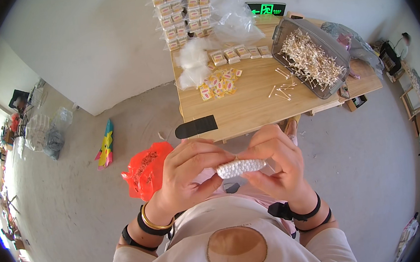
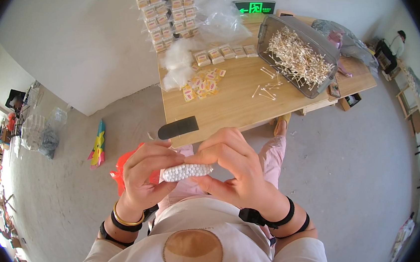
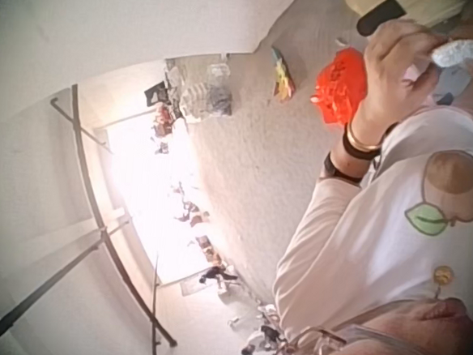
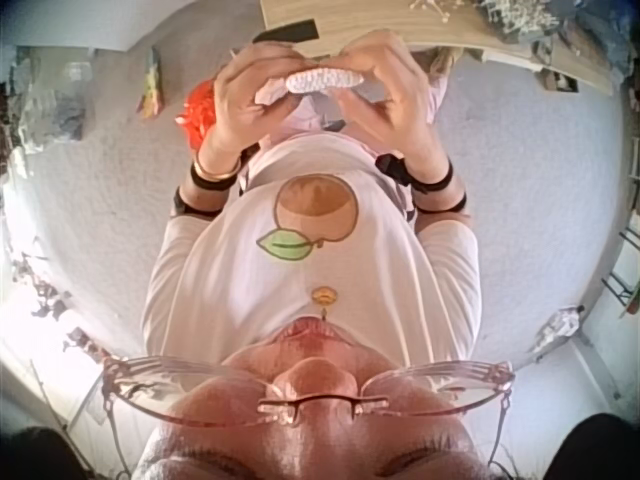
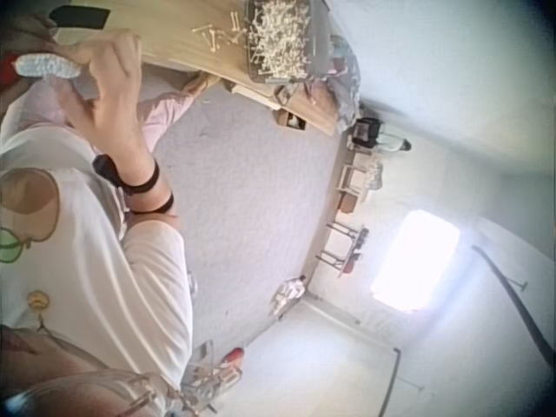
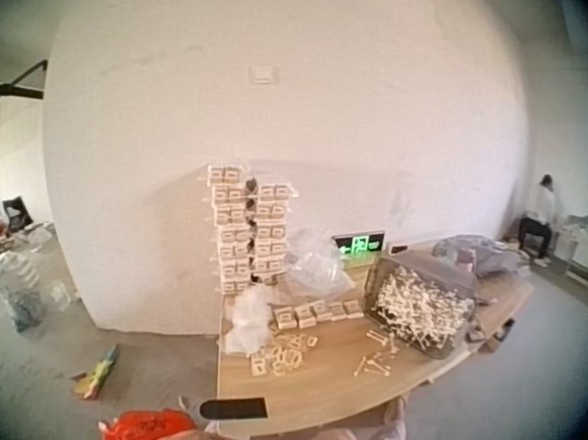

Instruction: Arranging and packaging cotton swabs into small plastic bags.

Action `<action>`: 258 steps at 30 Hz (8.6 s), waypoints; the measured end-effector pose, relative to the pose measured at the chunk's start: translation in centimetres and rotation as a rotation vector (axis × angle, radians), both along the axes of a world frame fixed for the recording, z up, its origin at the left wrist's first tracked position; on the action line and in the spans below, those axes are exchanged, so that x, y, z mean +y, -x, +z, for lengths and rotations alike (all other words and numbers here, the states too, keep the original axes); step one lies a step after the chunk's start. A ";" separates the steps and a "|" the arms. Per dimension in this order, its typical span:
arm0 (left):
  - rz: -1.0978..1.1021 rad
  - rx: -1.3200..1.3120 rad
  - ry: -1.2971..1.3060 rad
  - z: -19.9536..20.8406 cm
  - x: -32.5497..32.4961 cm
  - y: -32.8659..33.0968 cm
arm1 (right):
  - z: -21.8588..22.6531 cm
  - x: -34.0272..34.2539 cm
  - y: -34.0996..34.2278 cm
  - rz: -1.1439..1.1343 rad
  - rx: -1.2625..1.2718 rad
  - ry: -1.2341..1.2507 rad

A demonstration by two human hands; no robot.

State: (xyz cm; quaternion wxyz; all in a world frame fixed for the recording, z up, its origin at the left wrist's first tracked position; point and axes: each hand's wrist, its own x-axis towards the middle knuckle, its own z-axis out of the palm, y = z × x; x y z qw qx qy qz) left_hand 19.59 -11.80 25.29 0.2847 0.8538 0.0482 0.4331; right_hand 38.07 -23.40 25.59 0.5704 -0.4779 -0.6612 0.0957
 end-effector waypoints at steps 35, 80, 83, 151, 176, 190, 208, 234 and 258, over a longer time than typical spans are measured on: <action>0.188 -0.130 -0.342 -0.5 0.2 -0.2 | -1.4 0.9 0.5 -0.035 -0.185 -0.293; 0.198 -0.144 -0.669 1.4 1.3 0.4 | 0.7 1.5 -0.1 -0.123 -0.539 -0.430; 0.132 -0.084 -0.706 2.1 1.7 0.3 | 1.5 1.7 -0.7 -0.049 -0.586 -0.387; -0.126 -0.114 1.104 -3.8 0.8 -3.5 | -5.2 6.8 1.3 -0.294 0.546 0.135; -0.114 -0.073 1.326 -8.5 4.3 -4.0 | -8.4 9.6 -0.3 -0.148 0.721 0.381; 0.090 0.239 1.248 -18.5 8.5 0.5 | -18.3 13.5 -8.5 -0.488 -0.056 0.500; 0.224 0.378 1.346 -20.8 9.1 5.3 | -22.7 15.5 -12.4 -0.756 -0.206 0.433; 0.078 -0.088 0.847 -7.1 6.3 -2.6 | -11.4 9.2 -2.8 0.012 0.171 0.308; 0.131 -0.088 -0.188 2.8 -0.3 -1.2 | 0.6 1.6 -1.2 0.020 -0.042 -0.112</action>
